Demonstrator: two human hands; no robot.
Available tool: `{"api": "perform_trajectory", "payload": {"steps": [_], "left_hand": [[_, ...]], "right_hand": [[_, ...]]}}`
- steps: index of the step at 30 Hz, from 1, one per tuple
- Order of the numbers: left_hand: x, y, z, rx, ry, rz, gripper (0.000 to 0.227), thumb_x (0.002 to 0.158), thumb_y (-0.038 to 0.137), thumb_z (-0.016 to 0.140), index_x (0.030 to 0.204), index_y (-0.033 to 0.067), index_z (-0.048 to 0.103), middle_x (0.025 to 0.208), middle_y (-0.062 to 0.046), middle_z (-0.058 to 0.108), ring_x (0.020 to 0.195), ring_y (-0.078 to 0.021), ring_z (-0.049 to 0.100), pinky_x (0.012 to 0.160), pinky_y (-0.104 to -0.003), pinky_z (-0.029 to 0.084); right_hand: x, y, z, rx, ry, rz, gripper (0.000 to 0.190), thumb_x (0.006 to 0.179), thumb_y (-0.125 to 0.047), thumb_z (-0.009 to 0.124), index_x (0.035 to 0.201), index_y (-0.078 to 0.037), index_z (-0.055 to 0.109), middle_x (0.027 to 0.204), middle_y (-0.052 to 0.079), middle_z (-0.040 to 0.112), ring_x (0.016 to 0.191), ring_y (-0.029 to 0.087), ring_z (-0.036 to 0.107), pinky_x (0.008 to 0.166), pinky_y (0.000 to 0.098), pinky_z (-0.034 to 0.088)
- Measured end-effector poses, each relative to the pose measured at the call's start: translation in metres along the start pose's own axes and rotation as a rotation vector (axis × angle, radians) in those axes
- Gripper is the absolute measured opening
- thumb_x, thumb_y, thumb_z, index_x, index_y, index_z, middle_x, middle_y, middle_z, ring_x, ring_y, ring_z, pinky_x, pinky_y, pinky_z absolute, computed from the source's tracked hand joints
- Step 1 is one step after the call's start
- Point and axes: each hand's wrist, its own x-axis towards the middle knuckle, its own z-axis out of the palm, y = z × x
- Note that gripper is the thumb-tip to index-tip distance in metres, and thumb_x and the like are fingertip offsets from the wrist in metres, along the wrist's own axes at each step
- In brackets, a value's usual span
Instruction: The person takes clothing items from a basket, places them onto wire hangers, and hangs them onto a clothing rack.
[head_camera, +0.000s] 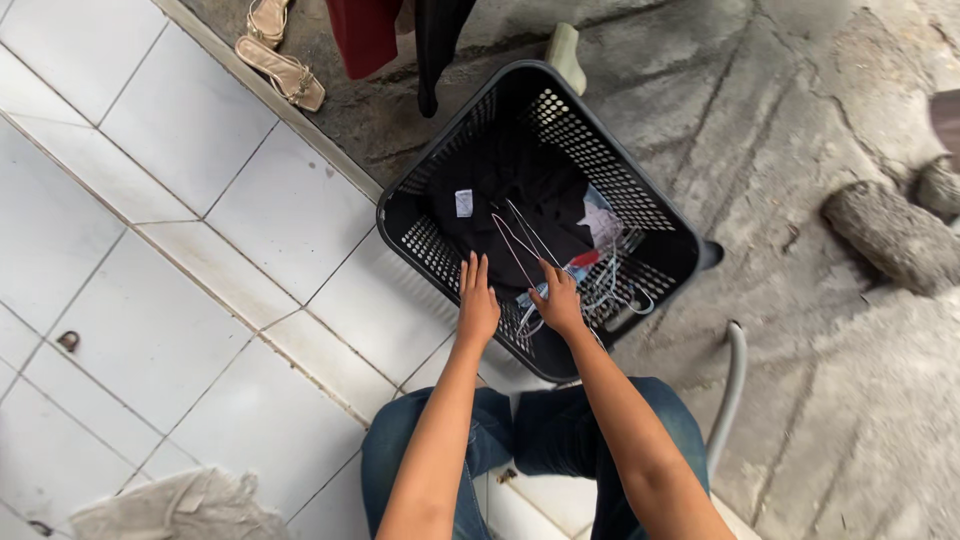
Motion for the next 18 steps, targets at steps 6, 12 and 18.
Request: {"api": "perform_trajectory", "payload": {"steps": [6, 12, 18], "left_hand": [[0.117, -0.081, 0.056, 0.161, 0.037, -0.035, 0.084, 0.086, -0.011, 0.055, 0.16, 0.0018, 0.018, 0.168, -0.019, 0.018, 0.155, -0.0367, 0.018, 0.122, -0.044, 0.028], [0.15, -0.057, 0.034, 0.419, 0.007, -0.009, 0.048, 0.097, -0.003, 0.054, 0.144, 0.0043, 0.045, 0.143, -0.014, 0.05, 0.138, -0.0327, 0.045, 0.118, -0.048, 0.034], [0.126, 0.027, -0.065, 0.411, 0.069, 0.107, 0.019, 0.1, 0.008, 0.052, 0.097, 0.003, 0.071, 0.107, -0.016, 0.071, 0.109, -0.0344, 0.066, 0.094, -0.045, 0.055]], "right_hand": [[0.056, 0.006, 0.017, 0.147, -0.153, 0.007, 0.098, 0.076, -0.014, 0.08, 0.158, -0.018, 0.024, 0.138, 0.027, 0.049, 0.11, 0.052, 0.057, 0.089, 0.0564, 0.05], [0.081, 0.035, 0.006, 0.162, -0.013, -0.041, 0.076, 0.095, -0.003, 0.062, 0.164, -0.009, 0.03, 0.129, 0.029, 0.061, 0.121, 0.05, 0.061, 0.102, 0.0529, 0.051], [0.028, 0.053, 0.001, 0.049, 0.116, 0.179, 0.076, 0.091, -0.008, 0.066, 0.159, -0.006, 0.03, 0.143, 0.027, 0.051, 0.13, 0.047, 0.05, 0.11, 0.0499, 0.042]]}}
